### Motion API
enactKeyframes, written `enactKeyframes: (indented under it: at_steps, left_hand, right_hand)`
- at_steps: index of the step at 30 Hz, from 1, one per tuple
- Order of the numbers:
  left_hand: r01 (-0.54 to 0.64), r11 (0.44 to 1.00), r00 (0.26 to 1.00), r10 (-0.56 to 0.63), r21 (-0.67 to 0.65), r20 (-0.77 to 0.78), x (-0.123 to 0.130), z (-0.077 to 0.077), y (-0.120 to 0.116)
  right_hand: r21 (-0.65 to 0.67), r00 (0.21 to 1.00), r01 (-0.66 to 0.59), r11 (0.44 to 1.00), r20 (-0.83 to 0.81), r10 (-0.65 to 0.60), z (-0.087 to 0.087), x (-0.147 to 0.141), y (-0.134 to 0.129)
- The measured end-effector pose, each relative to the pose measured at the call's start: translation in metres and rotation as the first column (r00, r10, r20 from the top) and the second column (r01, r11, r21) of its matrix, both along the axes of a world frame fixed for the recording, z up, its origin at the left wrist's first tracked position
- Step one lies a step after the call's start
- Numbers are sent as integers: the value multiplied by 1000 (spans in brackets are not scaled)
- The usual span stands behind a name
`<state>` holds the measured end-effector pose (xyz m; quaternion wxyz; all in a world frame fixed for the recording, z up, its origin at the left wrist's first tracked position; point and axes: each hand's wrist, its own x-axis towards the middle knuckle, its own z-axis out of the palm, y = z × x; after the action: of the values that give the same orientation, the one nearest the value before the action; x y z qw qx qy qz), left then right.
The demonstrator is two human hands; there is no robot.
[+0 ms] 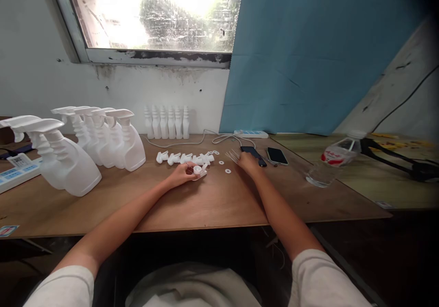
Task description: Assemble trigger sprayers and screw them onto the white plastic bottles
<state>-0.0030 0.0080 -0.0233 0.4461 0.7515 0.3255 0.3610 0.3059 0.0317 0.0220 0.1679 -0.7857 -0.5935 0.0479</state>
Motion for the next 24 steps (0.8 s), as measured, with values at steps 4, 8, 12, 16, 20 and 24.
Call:
enactKeyframes:
  at_steps: [4, 8, 12, 16, 20, 24]
  left_hand:
    - [5, 1000, 1000, -5, -22, 10, 1, 2, -2]
    - [8, 1000, 1000, -8, -3, 7, 1, 3, -2]
    - [13, 1000, 1000, -13, 4, 2, 2, 2, -1]
    - [13, 999, 1000, -14, 30, 13, 3, 1, -1]
    - [5, 999, 1000, -6, 49, 25, 4, 0, -1]
    - [4, 997, 1000, -6, 74, 26, 5, 2, -3]
  right_hand:
    - [25, 997, 41, 999, -72, -39, -3, 11, 2]
    - [102, 982, 64, 993, -182, -45, 1, 17, 2]
    - [219, 957, 70, 973, -291, -3, 10, 17, 3]
    - [452, 796, 36, 891, -552, 248, 27, -10, 4]
    - [635, 369, -131, 761, -681, 632, 45, -64, -8]
    - [692, 65, -191, 696, -698, 713, 52, -118, -31]
